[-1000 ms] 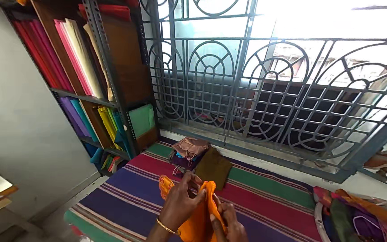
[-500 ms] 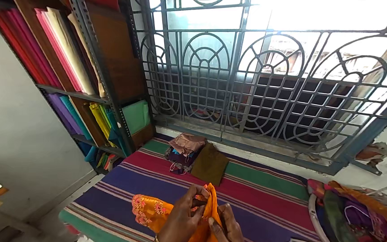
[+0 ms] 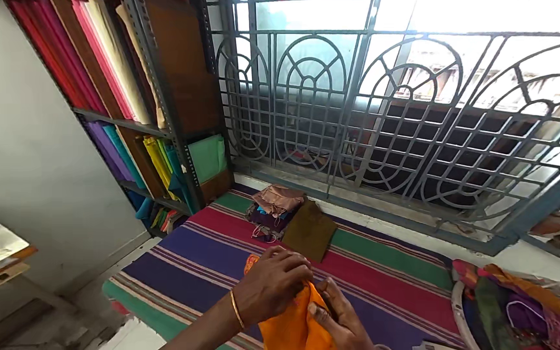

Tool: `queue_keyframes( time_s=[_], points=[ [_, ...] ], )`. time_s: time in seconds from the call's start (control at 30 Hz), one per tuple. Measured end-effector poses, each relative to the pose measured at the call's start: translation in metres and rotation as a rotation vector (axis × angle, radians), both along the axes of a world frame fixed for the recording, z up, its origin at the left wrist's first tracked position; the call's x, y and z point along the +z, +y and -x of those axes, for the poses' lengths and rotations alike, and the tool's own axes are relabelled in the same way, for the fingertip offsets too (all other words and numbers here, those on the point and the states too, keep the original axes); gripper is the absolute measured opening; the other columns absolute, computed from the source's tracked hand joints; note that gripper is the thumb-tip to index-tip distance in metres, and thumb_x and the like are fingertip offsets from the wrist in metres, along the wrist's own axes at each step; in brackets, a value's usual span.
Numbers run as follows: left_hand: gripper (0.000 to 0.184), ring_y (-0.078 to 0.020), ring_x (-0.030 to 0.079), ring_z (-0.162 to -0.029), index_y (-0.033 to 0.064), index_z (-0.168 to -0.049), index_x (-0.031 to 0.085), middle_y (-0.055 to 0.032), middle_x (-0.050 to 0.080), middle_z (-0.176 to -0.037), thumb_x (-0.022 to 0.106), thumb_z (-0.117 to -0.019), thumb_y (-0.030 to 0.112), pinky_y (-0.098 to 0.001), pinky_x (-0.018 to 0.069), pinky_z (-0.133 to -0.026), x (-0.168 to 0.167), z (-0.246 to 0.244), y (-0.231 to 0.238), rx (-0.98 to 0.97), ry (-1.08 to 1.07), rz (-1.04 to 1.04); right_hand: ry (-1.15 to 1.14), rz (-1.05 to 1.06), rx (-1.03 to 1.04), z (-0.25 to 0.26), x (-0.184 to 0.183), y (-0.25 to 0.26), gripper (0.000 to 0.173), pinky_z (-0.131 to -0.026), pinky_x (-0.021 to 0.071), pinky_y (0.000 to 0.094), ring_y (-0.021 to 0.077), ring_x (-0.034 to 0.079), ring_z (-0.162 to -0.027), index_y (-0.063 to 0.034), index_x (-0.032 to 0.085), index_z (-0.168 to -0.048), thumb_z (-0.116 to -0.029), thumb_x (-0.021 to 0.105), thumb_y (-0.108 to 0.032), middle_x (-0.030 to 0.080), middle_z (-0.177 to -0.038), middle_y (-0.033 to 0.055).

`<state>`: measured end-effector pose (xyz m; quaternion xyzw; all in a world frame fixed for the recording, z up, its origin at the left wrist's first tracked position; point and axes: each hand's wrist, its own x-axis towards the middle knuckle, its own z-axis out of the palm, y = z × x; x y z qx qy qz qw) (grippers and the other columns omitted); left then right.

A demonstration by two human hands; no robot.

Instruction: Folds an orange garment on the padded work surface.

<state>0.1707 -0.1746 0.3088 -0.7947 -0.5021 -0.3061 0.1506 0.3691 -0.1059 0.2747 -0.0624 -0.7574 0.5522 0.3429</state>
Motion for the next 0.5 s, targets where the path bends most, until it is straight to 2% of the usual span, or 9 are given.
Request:
queue_keyframes(
  time_s=[0.07, 0.1, 0.13, 0.17, 0.23, 0.3, 0.37, 0.43, 0.5],
  points=[
    [0.022, -0.0147, 0.068, -0.109, 0.0152, -0.101, 0.071, -0.0004, 0.074, -0.105, 0.049, -0.1016, 0.019, -0.0395, 0.049, -0.102, 0.002, 0.006, 0.003, -0.018, 0.0, -0.011, -0.049, -0.132, -0.041, -0.006, 0.006, 0.01, 0.027, -0.077, 0.0565, 0.0213, 0.0012, 0.065, -0.086, 0.0047, 0.057, -0.114, -0.1031, 0.058, -0.02, 0.068, -0.097, 0.0048],
    [0.022, -0.0158, 0.07, -0.102, 0.013, -0.1, 0.072, -0.0016, 0.074, -0.1, 0.05, -0.0999, 0.017, -0.0392, 0.0512, -0.099, 0.006, 0.009, 0.005, -0.011, 0.006, -0.013, -0.124, -0.216, -0.078, -0.012, 0.011, 0.016, 0.035, -0.079, 0.0591, 0.0257, 0.0064, 0.069, -0.089, 0.0045, 0.059, -0.121, -0.1014, 0.063, -0.024, 0.071, -0.103, 0.0085],
    [0.021, -0.0175, 0.07, -0.094, 0.0103, -0.098, 0.072, -0.003, 0.072, -0.092, 0.052, -0.0975, 0.015, -0.0384, 0.0542, -0.092, 0.011, 0.012, 0.007, 0.002, 0.014, -0.015, -0.249, -0.292, -0.118, -0.021, 0.017, 0.022, 0.047, -0.083, 0.0606, 0.0331, 0.0131, 0.072, -0.095, 0.002, 0.06, -0.13, -0.0974, 0.069, -0.03, 0.074, -0.111, 0.0109],
    [0.019, -0.019, 0.069, -0.084, 0.0076, -0.095, 0.072, -0.0041, 0.069, -0.085, 0.054, -0.0932, 0.012, -0.0366, 0.0567, -0.081, 0.017, 0.014, 0.009, 0.019, 0.014, -0.021, -0.413, -0.335, -0.147, -0.03, 0.026, 0.027, 0.057, -0.086, 0.06, 0.0426, 0.0203, 0.073, -0.099, -0.0025, 0.057, -0.137, -0.0926, 0.073, -0.035, 0.073, -0.114, 0.0114],
    [0.013, -0.0211, 0.068, -0.075, 0.0041, -0.093, 0.071, -0.0068, 0.066, -0.08, 0.06, -0.0876, 0.007, -0.0358, 0.0583, -0.068, 0.03, 0.019, 0.012, 0.077, -0.006, 0.012, -0.704, -0.332, -0.172, -0.046, 0.039, 0.038, 0.069, -0.089, 0.0565, 0.055, 0.0322, 0.072, -0.102, -0.0076, 0.051, -0.145, -0.0876, 0.079, -0.034, 0.073, -0.115, 0.0158],
    [0.01, -0.0233, 0.068, -0.076, 0.0024, -0.095, 0.07, -0.0093, 0.066, -0.083, 0.063, -0.0885, 0.005, -0.0395, 0.0584, -0.066, 0.041, 0.023, 0.017, 0.144, -0.055, 0.089, -0.857, -0.313, -0.204, -0.058, 0.041, 0.053, 0.066, -0.091, 0.055, 0.0566, 0.0353, 0.072, -0.101, -0.0112, 0.05, -0.147, -0.0899, 0.078, -0.028, 0.073, -0.112, 0.0172],
    [0.008, -0.0232, 0.068, -0.075, 0.0013, -0.097, 0.069, -0.0106, 0.067, -0.084, 0.062, -0.0932, 0.005, -0.0416, 0.0579, -0.068, 0.051, 0.026, 0.023, 0.203, -0.137, 0.212, -0.866, -0.324, -0.283, -0.069, 0.036, 0.065, 0.061, -0.086, 0.0557, 0.0578, 0.036, 0.073, -0.095, -0.0123, 0.049, -0.148, -0.0936, 0.073, -0.025, 0.075, -0.106, 0.0165],
    [0.011, -0.0238, 0.068, -0.077, 0.0006, -0.1, 0.069, -0.0117, 0.068, -0.086, 0.06, -0.0989, 0.008, -0.0434, 0.0567, -0.073, 0.064, 0.025, 0.03, 0.29, -0.229, 0.367, -0.712, -0.408, -0.445, -0.076, 0.029, 0.068, 0.06, -0.077, 0.056, 0.0607, 0.0386, 0.072, -0.083, -0.0092, 0.047, -0.151, -0.096, 0.068, -0.019, 0.074, -0.096, 0.0176],
    [0.019, -0.0292, 0.068, -0.081, -0.0016, -0.106, 0.067, -0.0165, 0.068, -0.088, 0.055, -0.1034, 0.012, -0.0486, 0.0546, -0.076, 0.076, 0.021, 0.04, 0.386, -0.325, 0.482, -0.524, -0.532, -0.565, -0.072, 0.024, 0.063, 0.058, -0.075, 0.0592, 0.0553, 0.0328, 0.073, -0.083, -0.0065, 0.046, -0.153, -0.0978, 0.062, -0.011, 0.075, -0.102, 0.0133]
  ],
)
